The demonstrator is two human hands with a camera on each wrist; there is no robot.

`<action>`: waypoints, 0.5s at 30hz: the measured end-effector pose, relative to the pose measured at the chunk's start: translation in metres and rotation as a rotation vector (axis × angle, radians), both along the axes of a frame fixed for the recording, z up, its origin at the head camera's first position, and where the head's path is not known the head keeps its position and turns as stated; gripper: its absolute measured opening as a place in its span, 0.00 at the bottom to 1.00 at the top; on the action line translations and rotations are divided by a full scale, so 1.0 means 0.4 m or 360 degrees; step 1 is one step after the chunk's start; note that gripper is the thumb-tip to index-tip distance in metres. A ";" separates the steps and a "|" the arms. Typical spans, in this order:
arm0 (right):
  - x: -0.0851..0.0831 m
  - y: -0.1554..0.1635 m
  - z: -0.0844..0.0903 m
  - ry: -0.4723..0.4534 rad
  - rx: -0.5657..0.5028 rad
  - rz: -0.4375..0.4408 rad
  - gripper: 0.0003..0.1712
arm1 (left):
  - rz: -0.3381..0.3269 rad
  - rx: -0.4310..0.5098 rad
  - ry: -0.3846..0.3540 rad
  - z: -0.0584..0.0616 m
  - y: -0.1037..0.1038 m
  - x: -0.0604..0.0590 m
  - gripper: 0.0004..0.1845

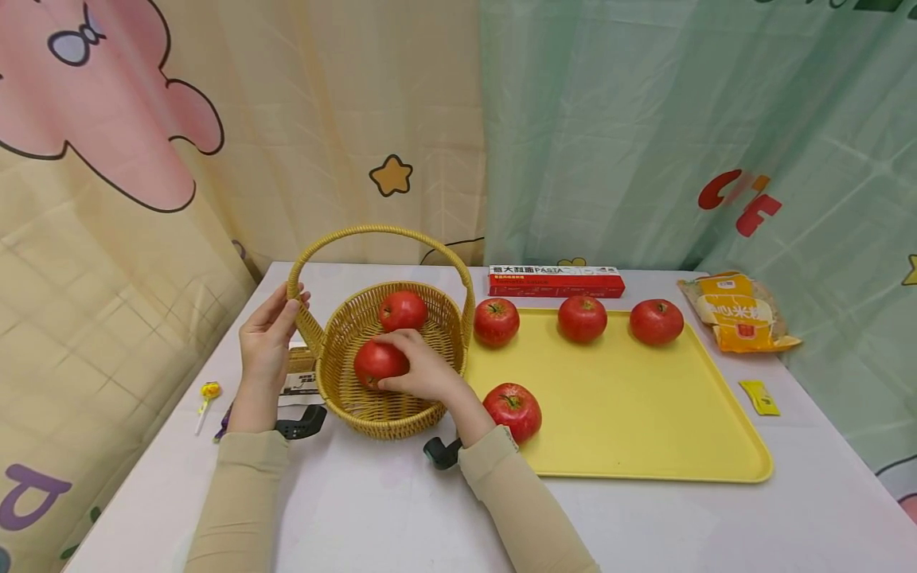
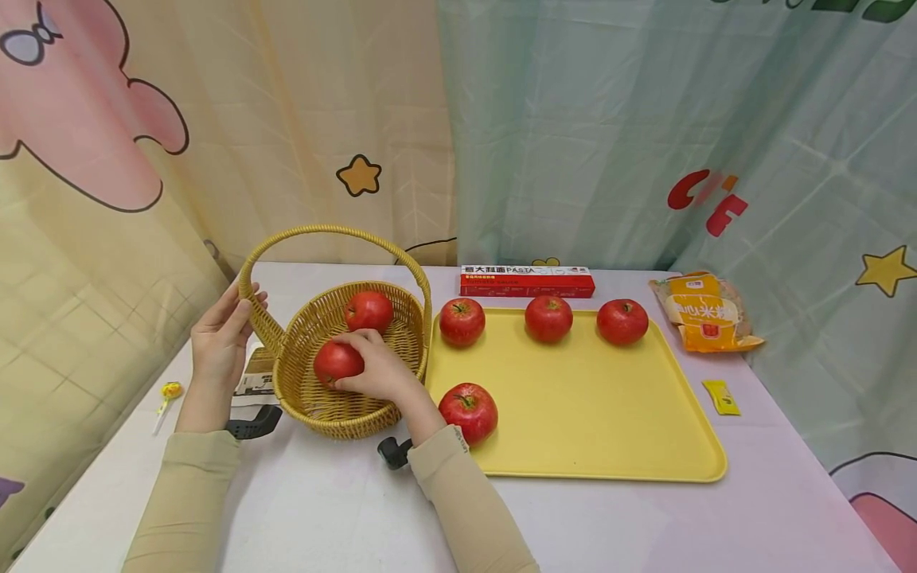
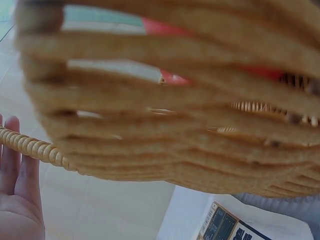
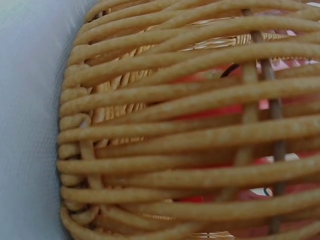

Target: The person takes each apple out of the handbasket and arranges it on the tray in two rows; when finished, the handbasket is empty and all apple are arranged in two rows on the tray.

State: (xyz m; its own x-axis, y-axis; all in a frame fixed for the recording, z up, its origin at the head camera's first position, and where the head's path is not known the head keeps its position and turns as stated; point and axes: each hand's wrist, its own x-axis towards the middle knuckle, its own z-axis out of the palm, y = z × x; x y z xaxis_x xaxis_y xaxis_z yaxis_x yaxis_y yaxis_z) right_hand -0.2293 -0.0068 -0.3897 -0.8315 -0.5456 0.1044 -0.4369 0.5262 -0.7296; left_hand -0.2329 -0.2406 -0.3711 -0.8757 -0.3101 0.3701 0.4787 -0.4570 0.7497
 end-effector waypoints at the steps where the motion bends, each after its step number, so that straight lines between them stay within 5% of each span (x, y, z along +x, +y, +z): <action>1: 0.000 -0.001 0.000 -0.0008 0.0003 -0.0007 0.36 | -0.0001 -0.0001 0.0001 0.000 0.000 0.000 0.17; 9: 0.002 -0.006 -0.003 0.0107 0.0000 0.0033 0.33 | -0.0014 0.0007 0.0042 0.000 0.000 0.001 0.16; 15: 0.007 -0.008 -0.003 0.0247 0.0147 -0.0002 0.32 | -0.0013 -0.0009 0.0021 0.000 -0.001 0.000 0.17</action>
